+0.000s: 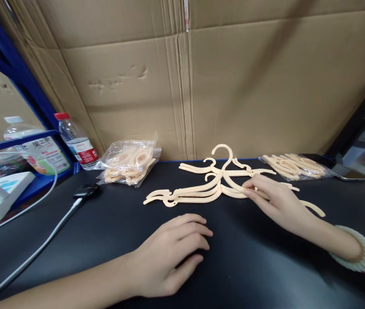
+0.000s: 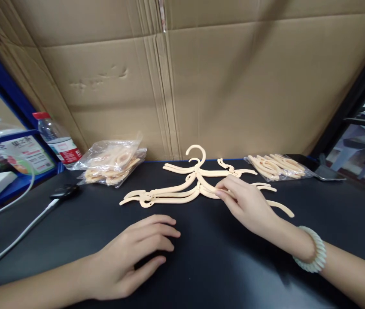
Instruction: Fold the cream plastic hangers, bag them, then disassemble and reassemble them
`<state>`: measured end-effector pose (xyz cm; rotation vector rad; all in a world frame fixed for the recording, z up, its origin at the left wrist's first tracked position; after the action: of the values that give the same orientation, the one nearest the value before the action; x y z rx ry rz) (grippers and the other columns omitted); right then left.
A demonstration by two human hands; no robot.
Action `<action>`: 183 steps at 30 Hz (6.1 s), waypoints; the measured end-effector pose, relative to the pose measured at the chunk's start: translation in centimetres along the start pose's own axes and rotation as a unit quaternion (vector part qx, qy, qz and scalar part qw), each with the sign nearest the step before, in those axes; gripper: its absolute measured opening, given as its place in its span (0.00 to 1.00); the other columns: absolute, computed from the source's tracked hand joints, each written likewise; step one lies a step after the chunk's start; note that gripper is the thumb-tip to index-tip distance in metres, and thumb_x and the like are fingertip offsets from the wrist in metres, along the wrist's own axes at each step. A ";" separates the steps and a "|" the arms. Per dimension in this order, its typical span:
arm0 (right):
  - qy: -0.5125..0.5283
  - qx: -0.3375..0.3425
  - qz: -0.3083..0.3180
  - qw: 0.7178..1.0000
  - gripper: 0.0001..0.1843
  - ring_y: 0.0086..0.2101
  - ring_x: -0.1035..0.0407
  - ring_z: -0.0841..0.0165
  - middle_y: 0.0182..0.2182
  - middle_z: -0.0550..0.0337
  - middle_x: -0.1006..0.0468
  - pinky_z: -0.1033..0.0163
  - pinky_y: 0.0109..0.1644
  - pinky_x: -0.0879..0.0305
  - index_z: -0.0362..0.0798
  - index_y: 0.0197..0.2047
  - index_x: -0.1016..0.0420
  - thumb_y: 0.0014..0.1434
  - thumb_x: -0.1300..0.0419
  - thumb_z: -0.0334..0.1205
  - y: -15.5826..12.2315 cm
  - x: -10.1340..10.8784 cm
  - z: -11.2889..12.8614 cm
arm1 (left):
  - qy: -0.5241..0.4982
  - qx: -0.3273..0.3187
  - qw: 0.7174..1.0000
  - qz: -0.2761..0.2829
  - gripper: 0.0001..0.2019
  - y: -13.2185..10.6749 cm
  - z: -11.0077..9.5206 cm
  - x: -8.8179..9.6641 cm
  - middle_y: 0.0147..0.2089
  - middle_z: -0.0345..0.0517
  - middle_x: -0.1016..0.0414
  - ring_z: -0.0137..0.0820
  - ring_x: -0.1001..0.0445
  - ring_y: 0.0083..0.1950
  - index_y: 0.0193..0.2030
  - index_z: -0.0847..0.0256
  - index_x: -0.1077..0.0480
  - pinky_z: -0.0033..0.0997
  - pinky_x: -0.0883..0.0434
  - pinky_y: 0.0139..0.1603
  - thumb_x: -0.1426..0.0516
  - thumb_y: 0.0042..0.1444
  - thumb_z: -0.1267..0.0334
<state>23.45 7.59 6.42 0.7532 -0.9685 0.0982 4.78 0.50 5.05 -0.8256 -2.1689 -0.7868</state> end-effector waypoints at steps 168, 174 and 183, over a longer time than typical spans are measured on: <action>-0.080 -0.004 0.052 0.995 0.09 0.40 0.27 0.59 0.37 0.52 0.19 0.52 0.46 0.31 0.47 0.39 0.22 0.59 0.44 0.35 5.0 -1.4 -8.1 | -0.421 0.264 0.845 -0.197 0.19 0.1 6.7 -0.2 0.31 0.43 0.24 0.25 0.27 0.26 0.33 0.62 0.36 0.25 0.30 0.26 0.37 0.53 0.48; -0.087 0.002 0.067 0.994 0.05 0.38 0.29 0.61 0.32 0.54 0.21 0.55 0.45 0.32 0.47 0.31 0.23 0.58 0.41 0.33 5.0 -2.7 -8.5 | -0.407 0.257 0.851 -0.209 0.17 -0.1 7.2 0.0 0.29 0.38 0.26 0.24 0.28 0.26 0.32 0.61 0.37 0.23 0.32 0.26 0.35 0.53 0.54; -0.085 -0.009 0.019 0.996 0.07 0.30 0.28 0.65 0.31 0.56 0.20 0.61 0.37 0.35 0.47 0.35 0.26 0.62 0.45 0.37 4.9 -1.0 -8.0 | -0.374 0.237 0.871 -0.213 0.12 -0.2 6.9 0.8 0.28 0.37 0.31 0.23 0.32 0.27 0.34 0.64 0.29 0.22 0.34 0.26 0.36 0.55 0.56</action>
<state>26.53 16.46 5.57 0.7348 -1.1445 0.0585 1.56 5.60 1.54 -0.4155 -3.1248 -0.0616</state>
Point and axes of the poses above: each hand's wrist, its own y-axis towards the middle knuckle, its own x-axis out of the back of the hand, z = x × y, the point moved 9 cm from there along y, towards the middle knuckle
